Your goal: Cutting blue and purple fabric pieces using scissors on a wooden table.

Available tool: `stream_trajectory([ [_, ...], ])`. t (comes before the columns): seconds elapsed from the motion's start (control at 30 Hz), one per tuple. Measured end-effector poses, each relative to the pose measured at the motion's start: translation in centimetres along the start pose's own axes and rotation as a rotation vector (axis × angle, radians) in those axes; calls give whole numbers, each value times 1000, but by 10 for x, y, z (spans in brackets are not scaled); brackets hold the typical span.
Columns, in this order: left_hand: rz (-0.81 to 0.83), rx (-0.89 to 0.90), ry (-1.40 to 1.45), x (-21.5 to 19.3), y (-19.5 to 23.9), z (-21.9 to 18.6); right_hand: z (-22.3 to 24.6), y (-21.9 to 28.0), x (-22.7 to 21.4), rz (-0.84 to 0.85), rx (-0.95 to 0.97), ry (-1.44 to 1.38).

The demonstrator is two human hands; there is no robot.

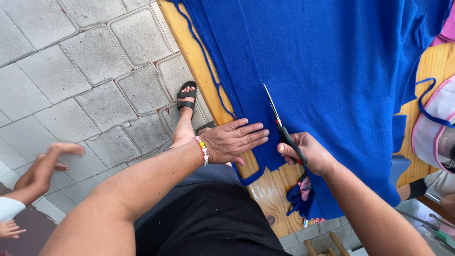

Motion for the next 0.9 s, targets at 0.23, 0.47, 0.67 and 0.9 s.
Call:
stream_trajectory([
  [0.23,0,-8,21,4,1,1,22,-11,9,4,-32,0],
  [0.47,21,-23,24,3,1,-1,25,-8,6,-11,-24,4],
  [0.67,29,-23,14,2,1,0,52,-7,8,10,-38,7],
  [0.9,22,-30,-10,5,1,-1,57,-9,14,-16,-41,45],
])
Point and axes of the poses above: each hand's wrist, its own y-axis away from the middle knuckle, its own x-axis out of the palm, z = x × y, the point moved 3 cm from there along -y, towards the middle knuckle, and after that the axes turned 7 degrees about y, right-handed, at the moved point
